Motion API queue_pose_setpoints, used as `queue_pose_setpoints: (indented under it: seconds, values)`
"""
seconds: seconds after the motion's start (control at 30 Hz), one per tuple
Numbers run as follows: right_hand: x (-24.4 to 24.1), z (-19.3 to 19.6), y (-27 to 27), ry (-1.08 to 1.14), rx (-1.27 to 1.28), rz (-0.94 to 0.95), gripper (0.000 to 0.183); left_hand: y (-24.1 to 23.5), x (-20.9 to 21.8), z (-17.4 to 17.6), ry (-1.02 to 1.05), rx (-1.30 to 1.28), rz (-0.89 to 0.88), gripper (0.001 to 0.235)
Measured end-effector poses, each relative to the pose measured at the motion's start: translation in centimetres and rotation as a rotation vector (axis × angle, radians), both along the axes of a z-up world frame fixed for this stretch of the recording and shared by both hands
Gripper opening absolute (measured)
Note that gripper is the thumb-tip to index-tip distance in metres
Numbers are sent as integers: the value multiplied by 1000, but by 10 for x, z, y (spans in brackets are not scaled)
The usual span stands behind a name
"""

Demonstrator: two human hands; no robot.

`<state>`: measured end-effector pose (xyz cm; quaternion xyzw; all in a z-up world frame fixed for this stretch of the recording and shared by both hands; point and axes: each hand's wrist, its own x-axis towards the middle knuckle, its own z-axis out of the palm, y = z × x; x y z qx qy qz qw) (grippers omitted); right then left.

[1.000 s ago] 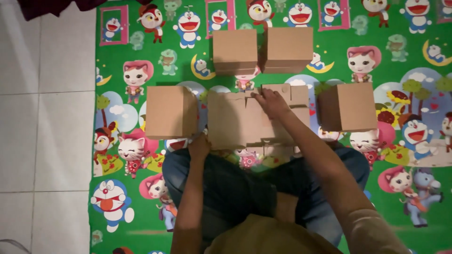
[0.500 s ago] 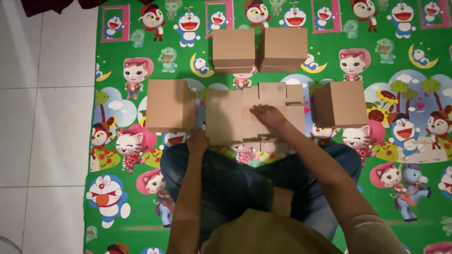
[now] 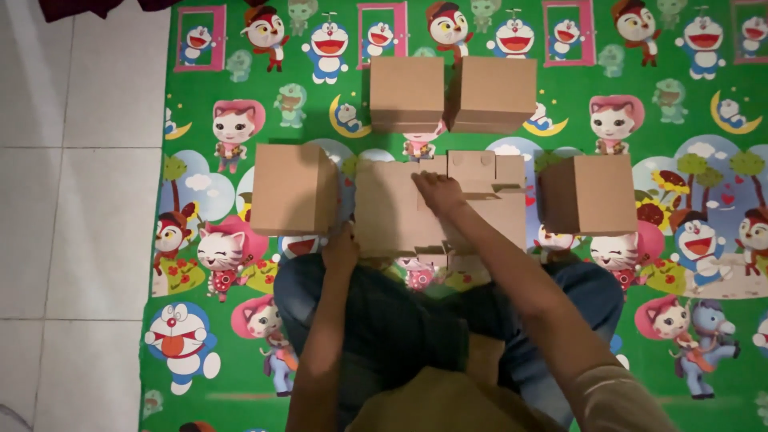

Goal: The person folds flat cardboard templates into small boxes by hand, then stacks the completed boxes.

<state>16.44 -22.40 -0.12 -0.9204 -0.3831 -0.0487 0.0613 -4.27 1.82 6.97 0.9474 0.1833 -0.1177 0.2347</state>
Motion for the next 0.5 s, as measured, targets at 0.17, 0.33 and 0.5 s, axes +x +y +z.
queue_pose_setpoints:
  seconds: [0.17,0.33,0.5]
  values:
    - [7,25,23,209,-399,30,88,0,4,1,13,5,-25,45]
    - [7,72,22,198,-331,134,112,11,0,-40,35,16,-33,44]
    - [-8,50,4,-70,-89,542,51,13,-6,-69,46,38,-11,50]
